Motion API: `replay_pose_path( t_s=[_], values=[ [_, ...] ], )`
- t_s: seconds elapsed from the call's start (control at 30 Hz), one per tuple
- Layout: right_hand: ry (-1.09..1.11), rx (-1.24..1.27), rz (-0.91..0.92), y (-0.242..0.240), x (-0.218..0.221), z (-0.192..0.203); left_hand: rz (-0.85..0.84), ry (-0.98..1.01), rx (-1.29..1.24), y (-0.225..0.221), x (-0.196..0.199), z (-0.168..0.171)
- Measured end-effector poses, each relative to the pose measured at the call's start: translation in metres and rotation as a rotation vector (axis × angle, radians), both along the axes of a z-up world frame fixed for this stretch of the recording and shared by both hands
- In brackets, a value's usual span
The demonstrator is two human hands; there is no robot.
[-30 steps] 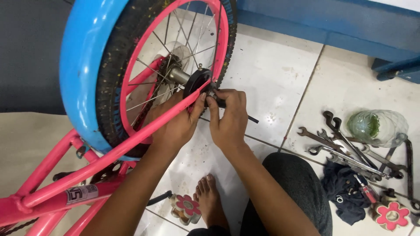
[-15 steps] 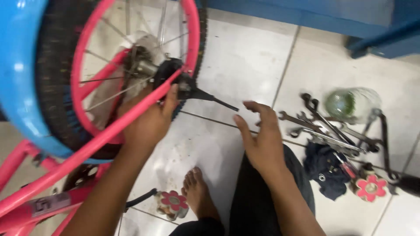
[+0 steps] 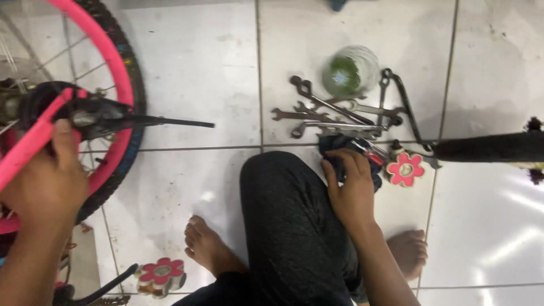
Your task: Tightening the rear axle nut on a bicycle wheel using a wrench.
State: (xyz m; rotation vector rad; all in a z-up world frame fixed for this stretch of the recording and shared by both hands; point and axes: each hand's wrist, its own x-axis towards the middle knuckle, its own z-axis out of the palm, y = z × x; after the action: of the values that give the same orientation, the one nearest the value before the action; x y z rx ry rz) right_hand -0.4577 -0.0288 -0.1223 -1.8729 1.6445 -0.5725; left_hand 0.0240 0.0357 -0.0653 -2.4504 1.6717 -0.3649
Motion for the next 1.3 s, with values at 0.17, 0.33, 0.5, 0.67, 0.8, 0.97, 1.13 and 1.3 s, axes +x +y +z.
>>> replay_pose_path(
  t_s=[0.17, 0.33, 0.5, 0.67, 0.8, 0.97, 1.13, 1.3],
  values=[
    [0.085, -0.115, 0.121, -0.023, -0.003, -0.028, -0.043, 0.022, -0.029, 0.001, 0.000, 0.002],
    [0.234, -0.235, 0.224, -0.051, 0.006, -0.063, 0.007, 0.021, -0.011, 0.002, 0.000, -0.002],
    [0.309, -0.418, 0.220, -0.070, 0.015, -0.074, 0.149, 0.084, 0.042, -0.006, -0.009, 0.006],
    [0.388, -0.389, 0.373, -0.077, 0.043, -0.079, 0.159, 0.130, 0.015, -0.018, -0.022, 0.020],
    [0.336, -0.381, 0.453, -0.084, 0.062, -0.073, 0.150, 0.170, 0.007, -0.019, -0.025, 0.023],
    [0.243, -0.362, 0.514, -0.090, 0.091, -0.054, 0.226, 0.173, 0.075, -0.018, -0.022, 0.020],
    [0.185, -0.450, 0.469, -0.084, 0.143, 0.000, 0.280, 0.273, 0.068, -0.028, -0.025, 0.034],
    [-0.207, -0.179, 0.379, -0.070, 0.209, 0.051, 0.176, 0.184, -0.082, -0.033, -0.030, 0.045]
  ],
)
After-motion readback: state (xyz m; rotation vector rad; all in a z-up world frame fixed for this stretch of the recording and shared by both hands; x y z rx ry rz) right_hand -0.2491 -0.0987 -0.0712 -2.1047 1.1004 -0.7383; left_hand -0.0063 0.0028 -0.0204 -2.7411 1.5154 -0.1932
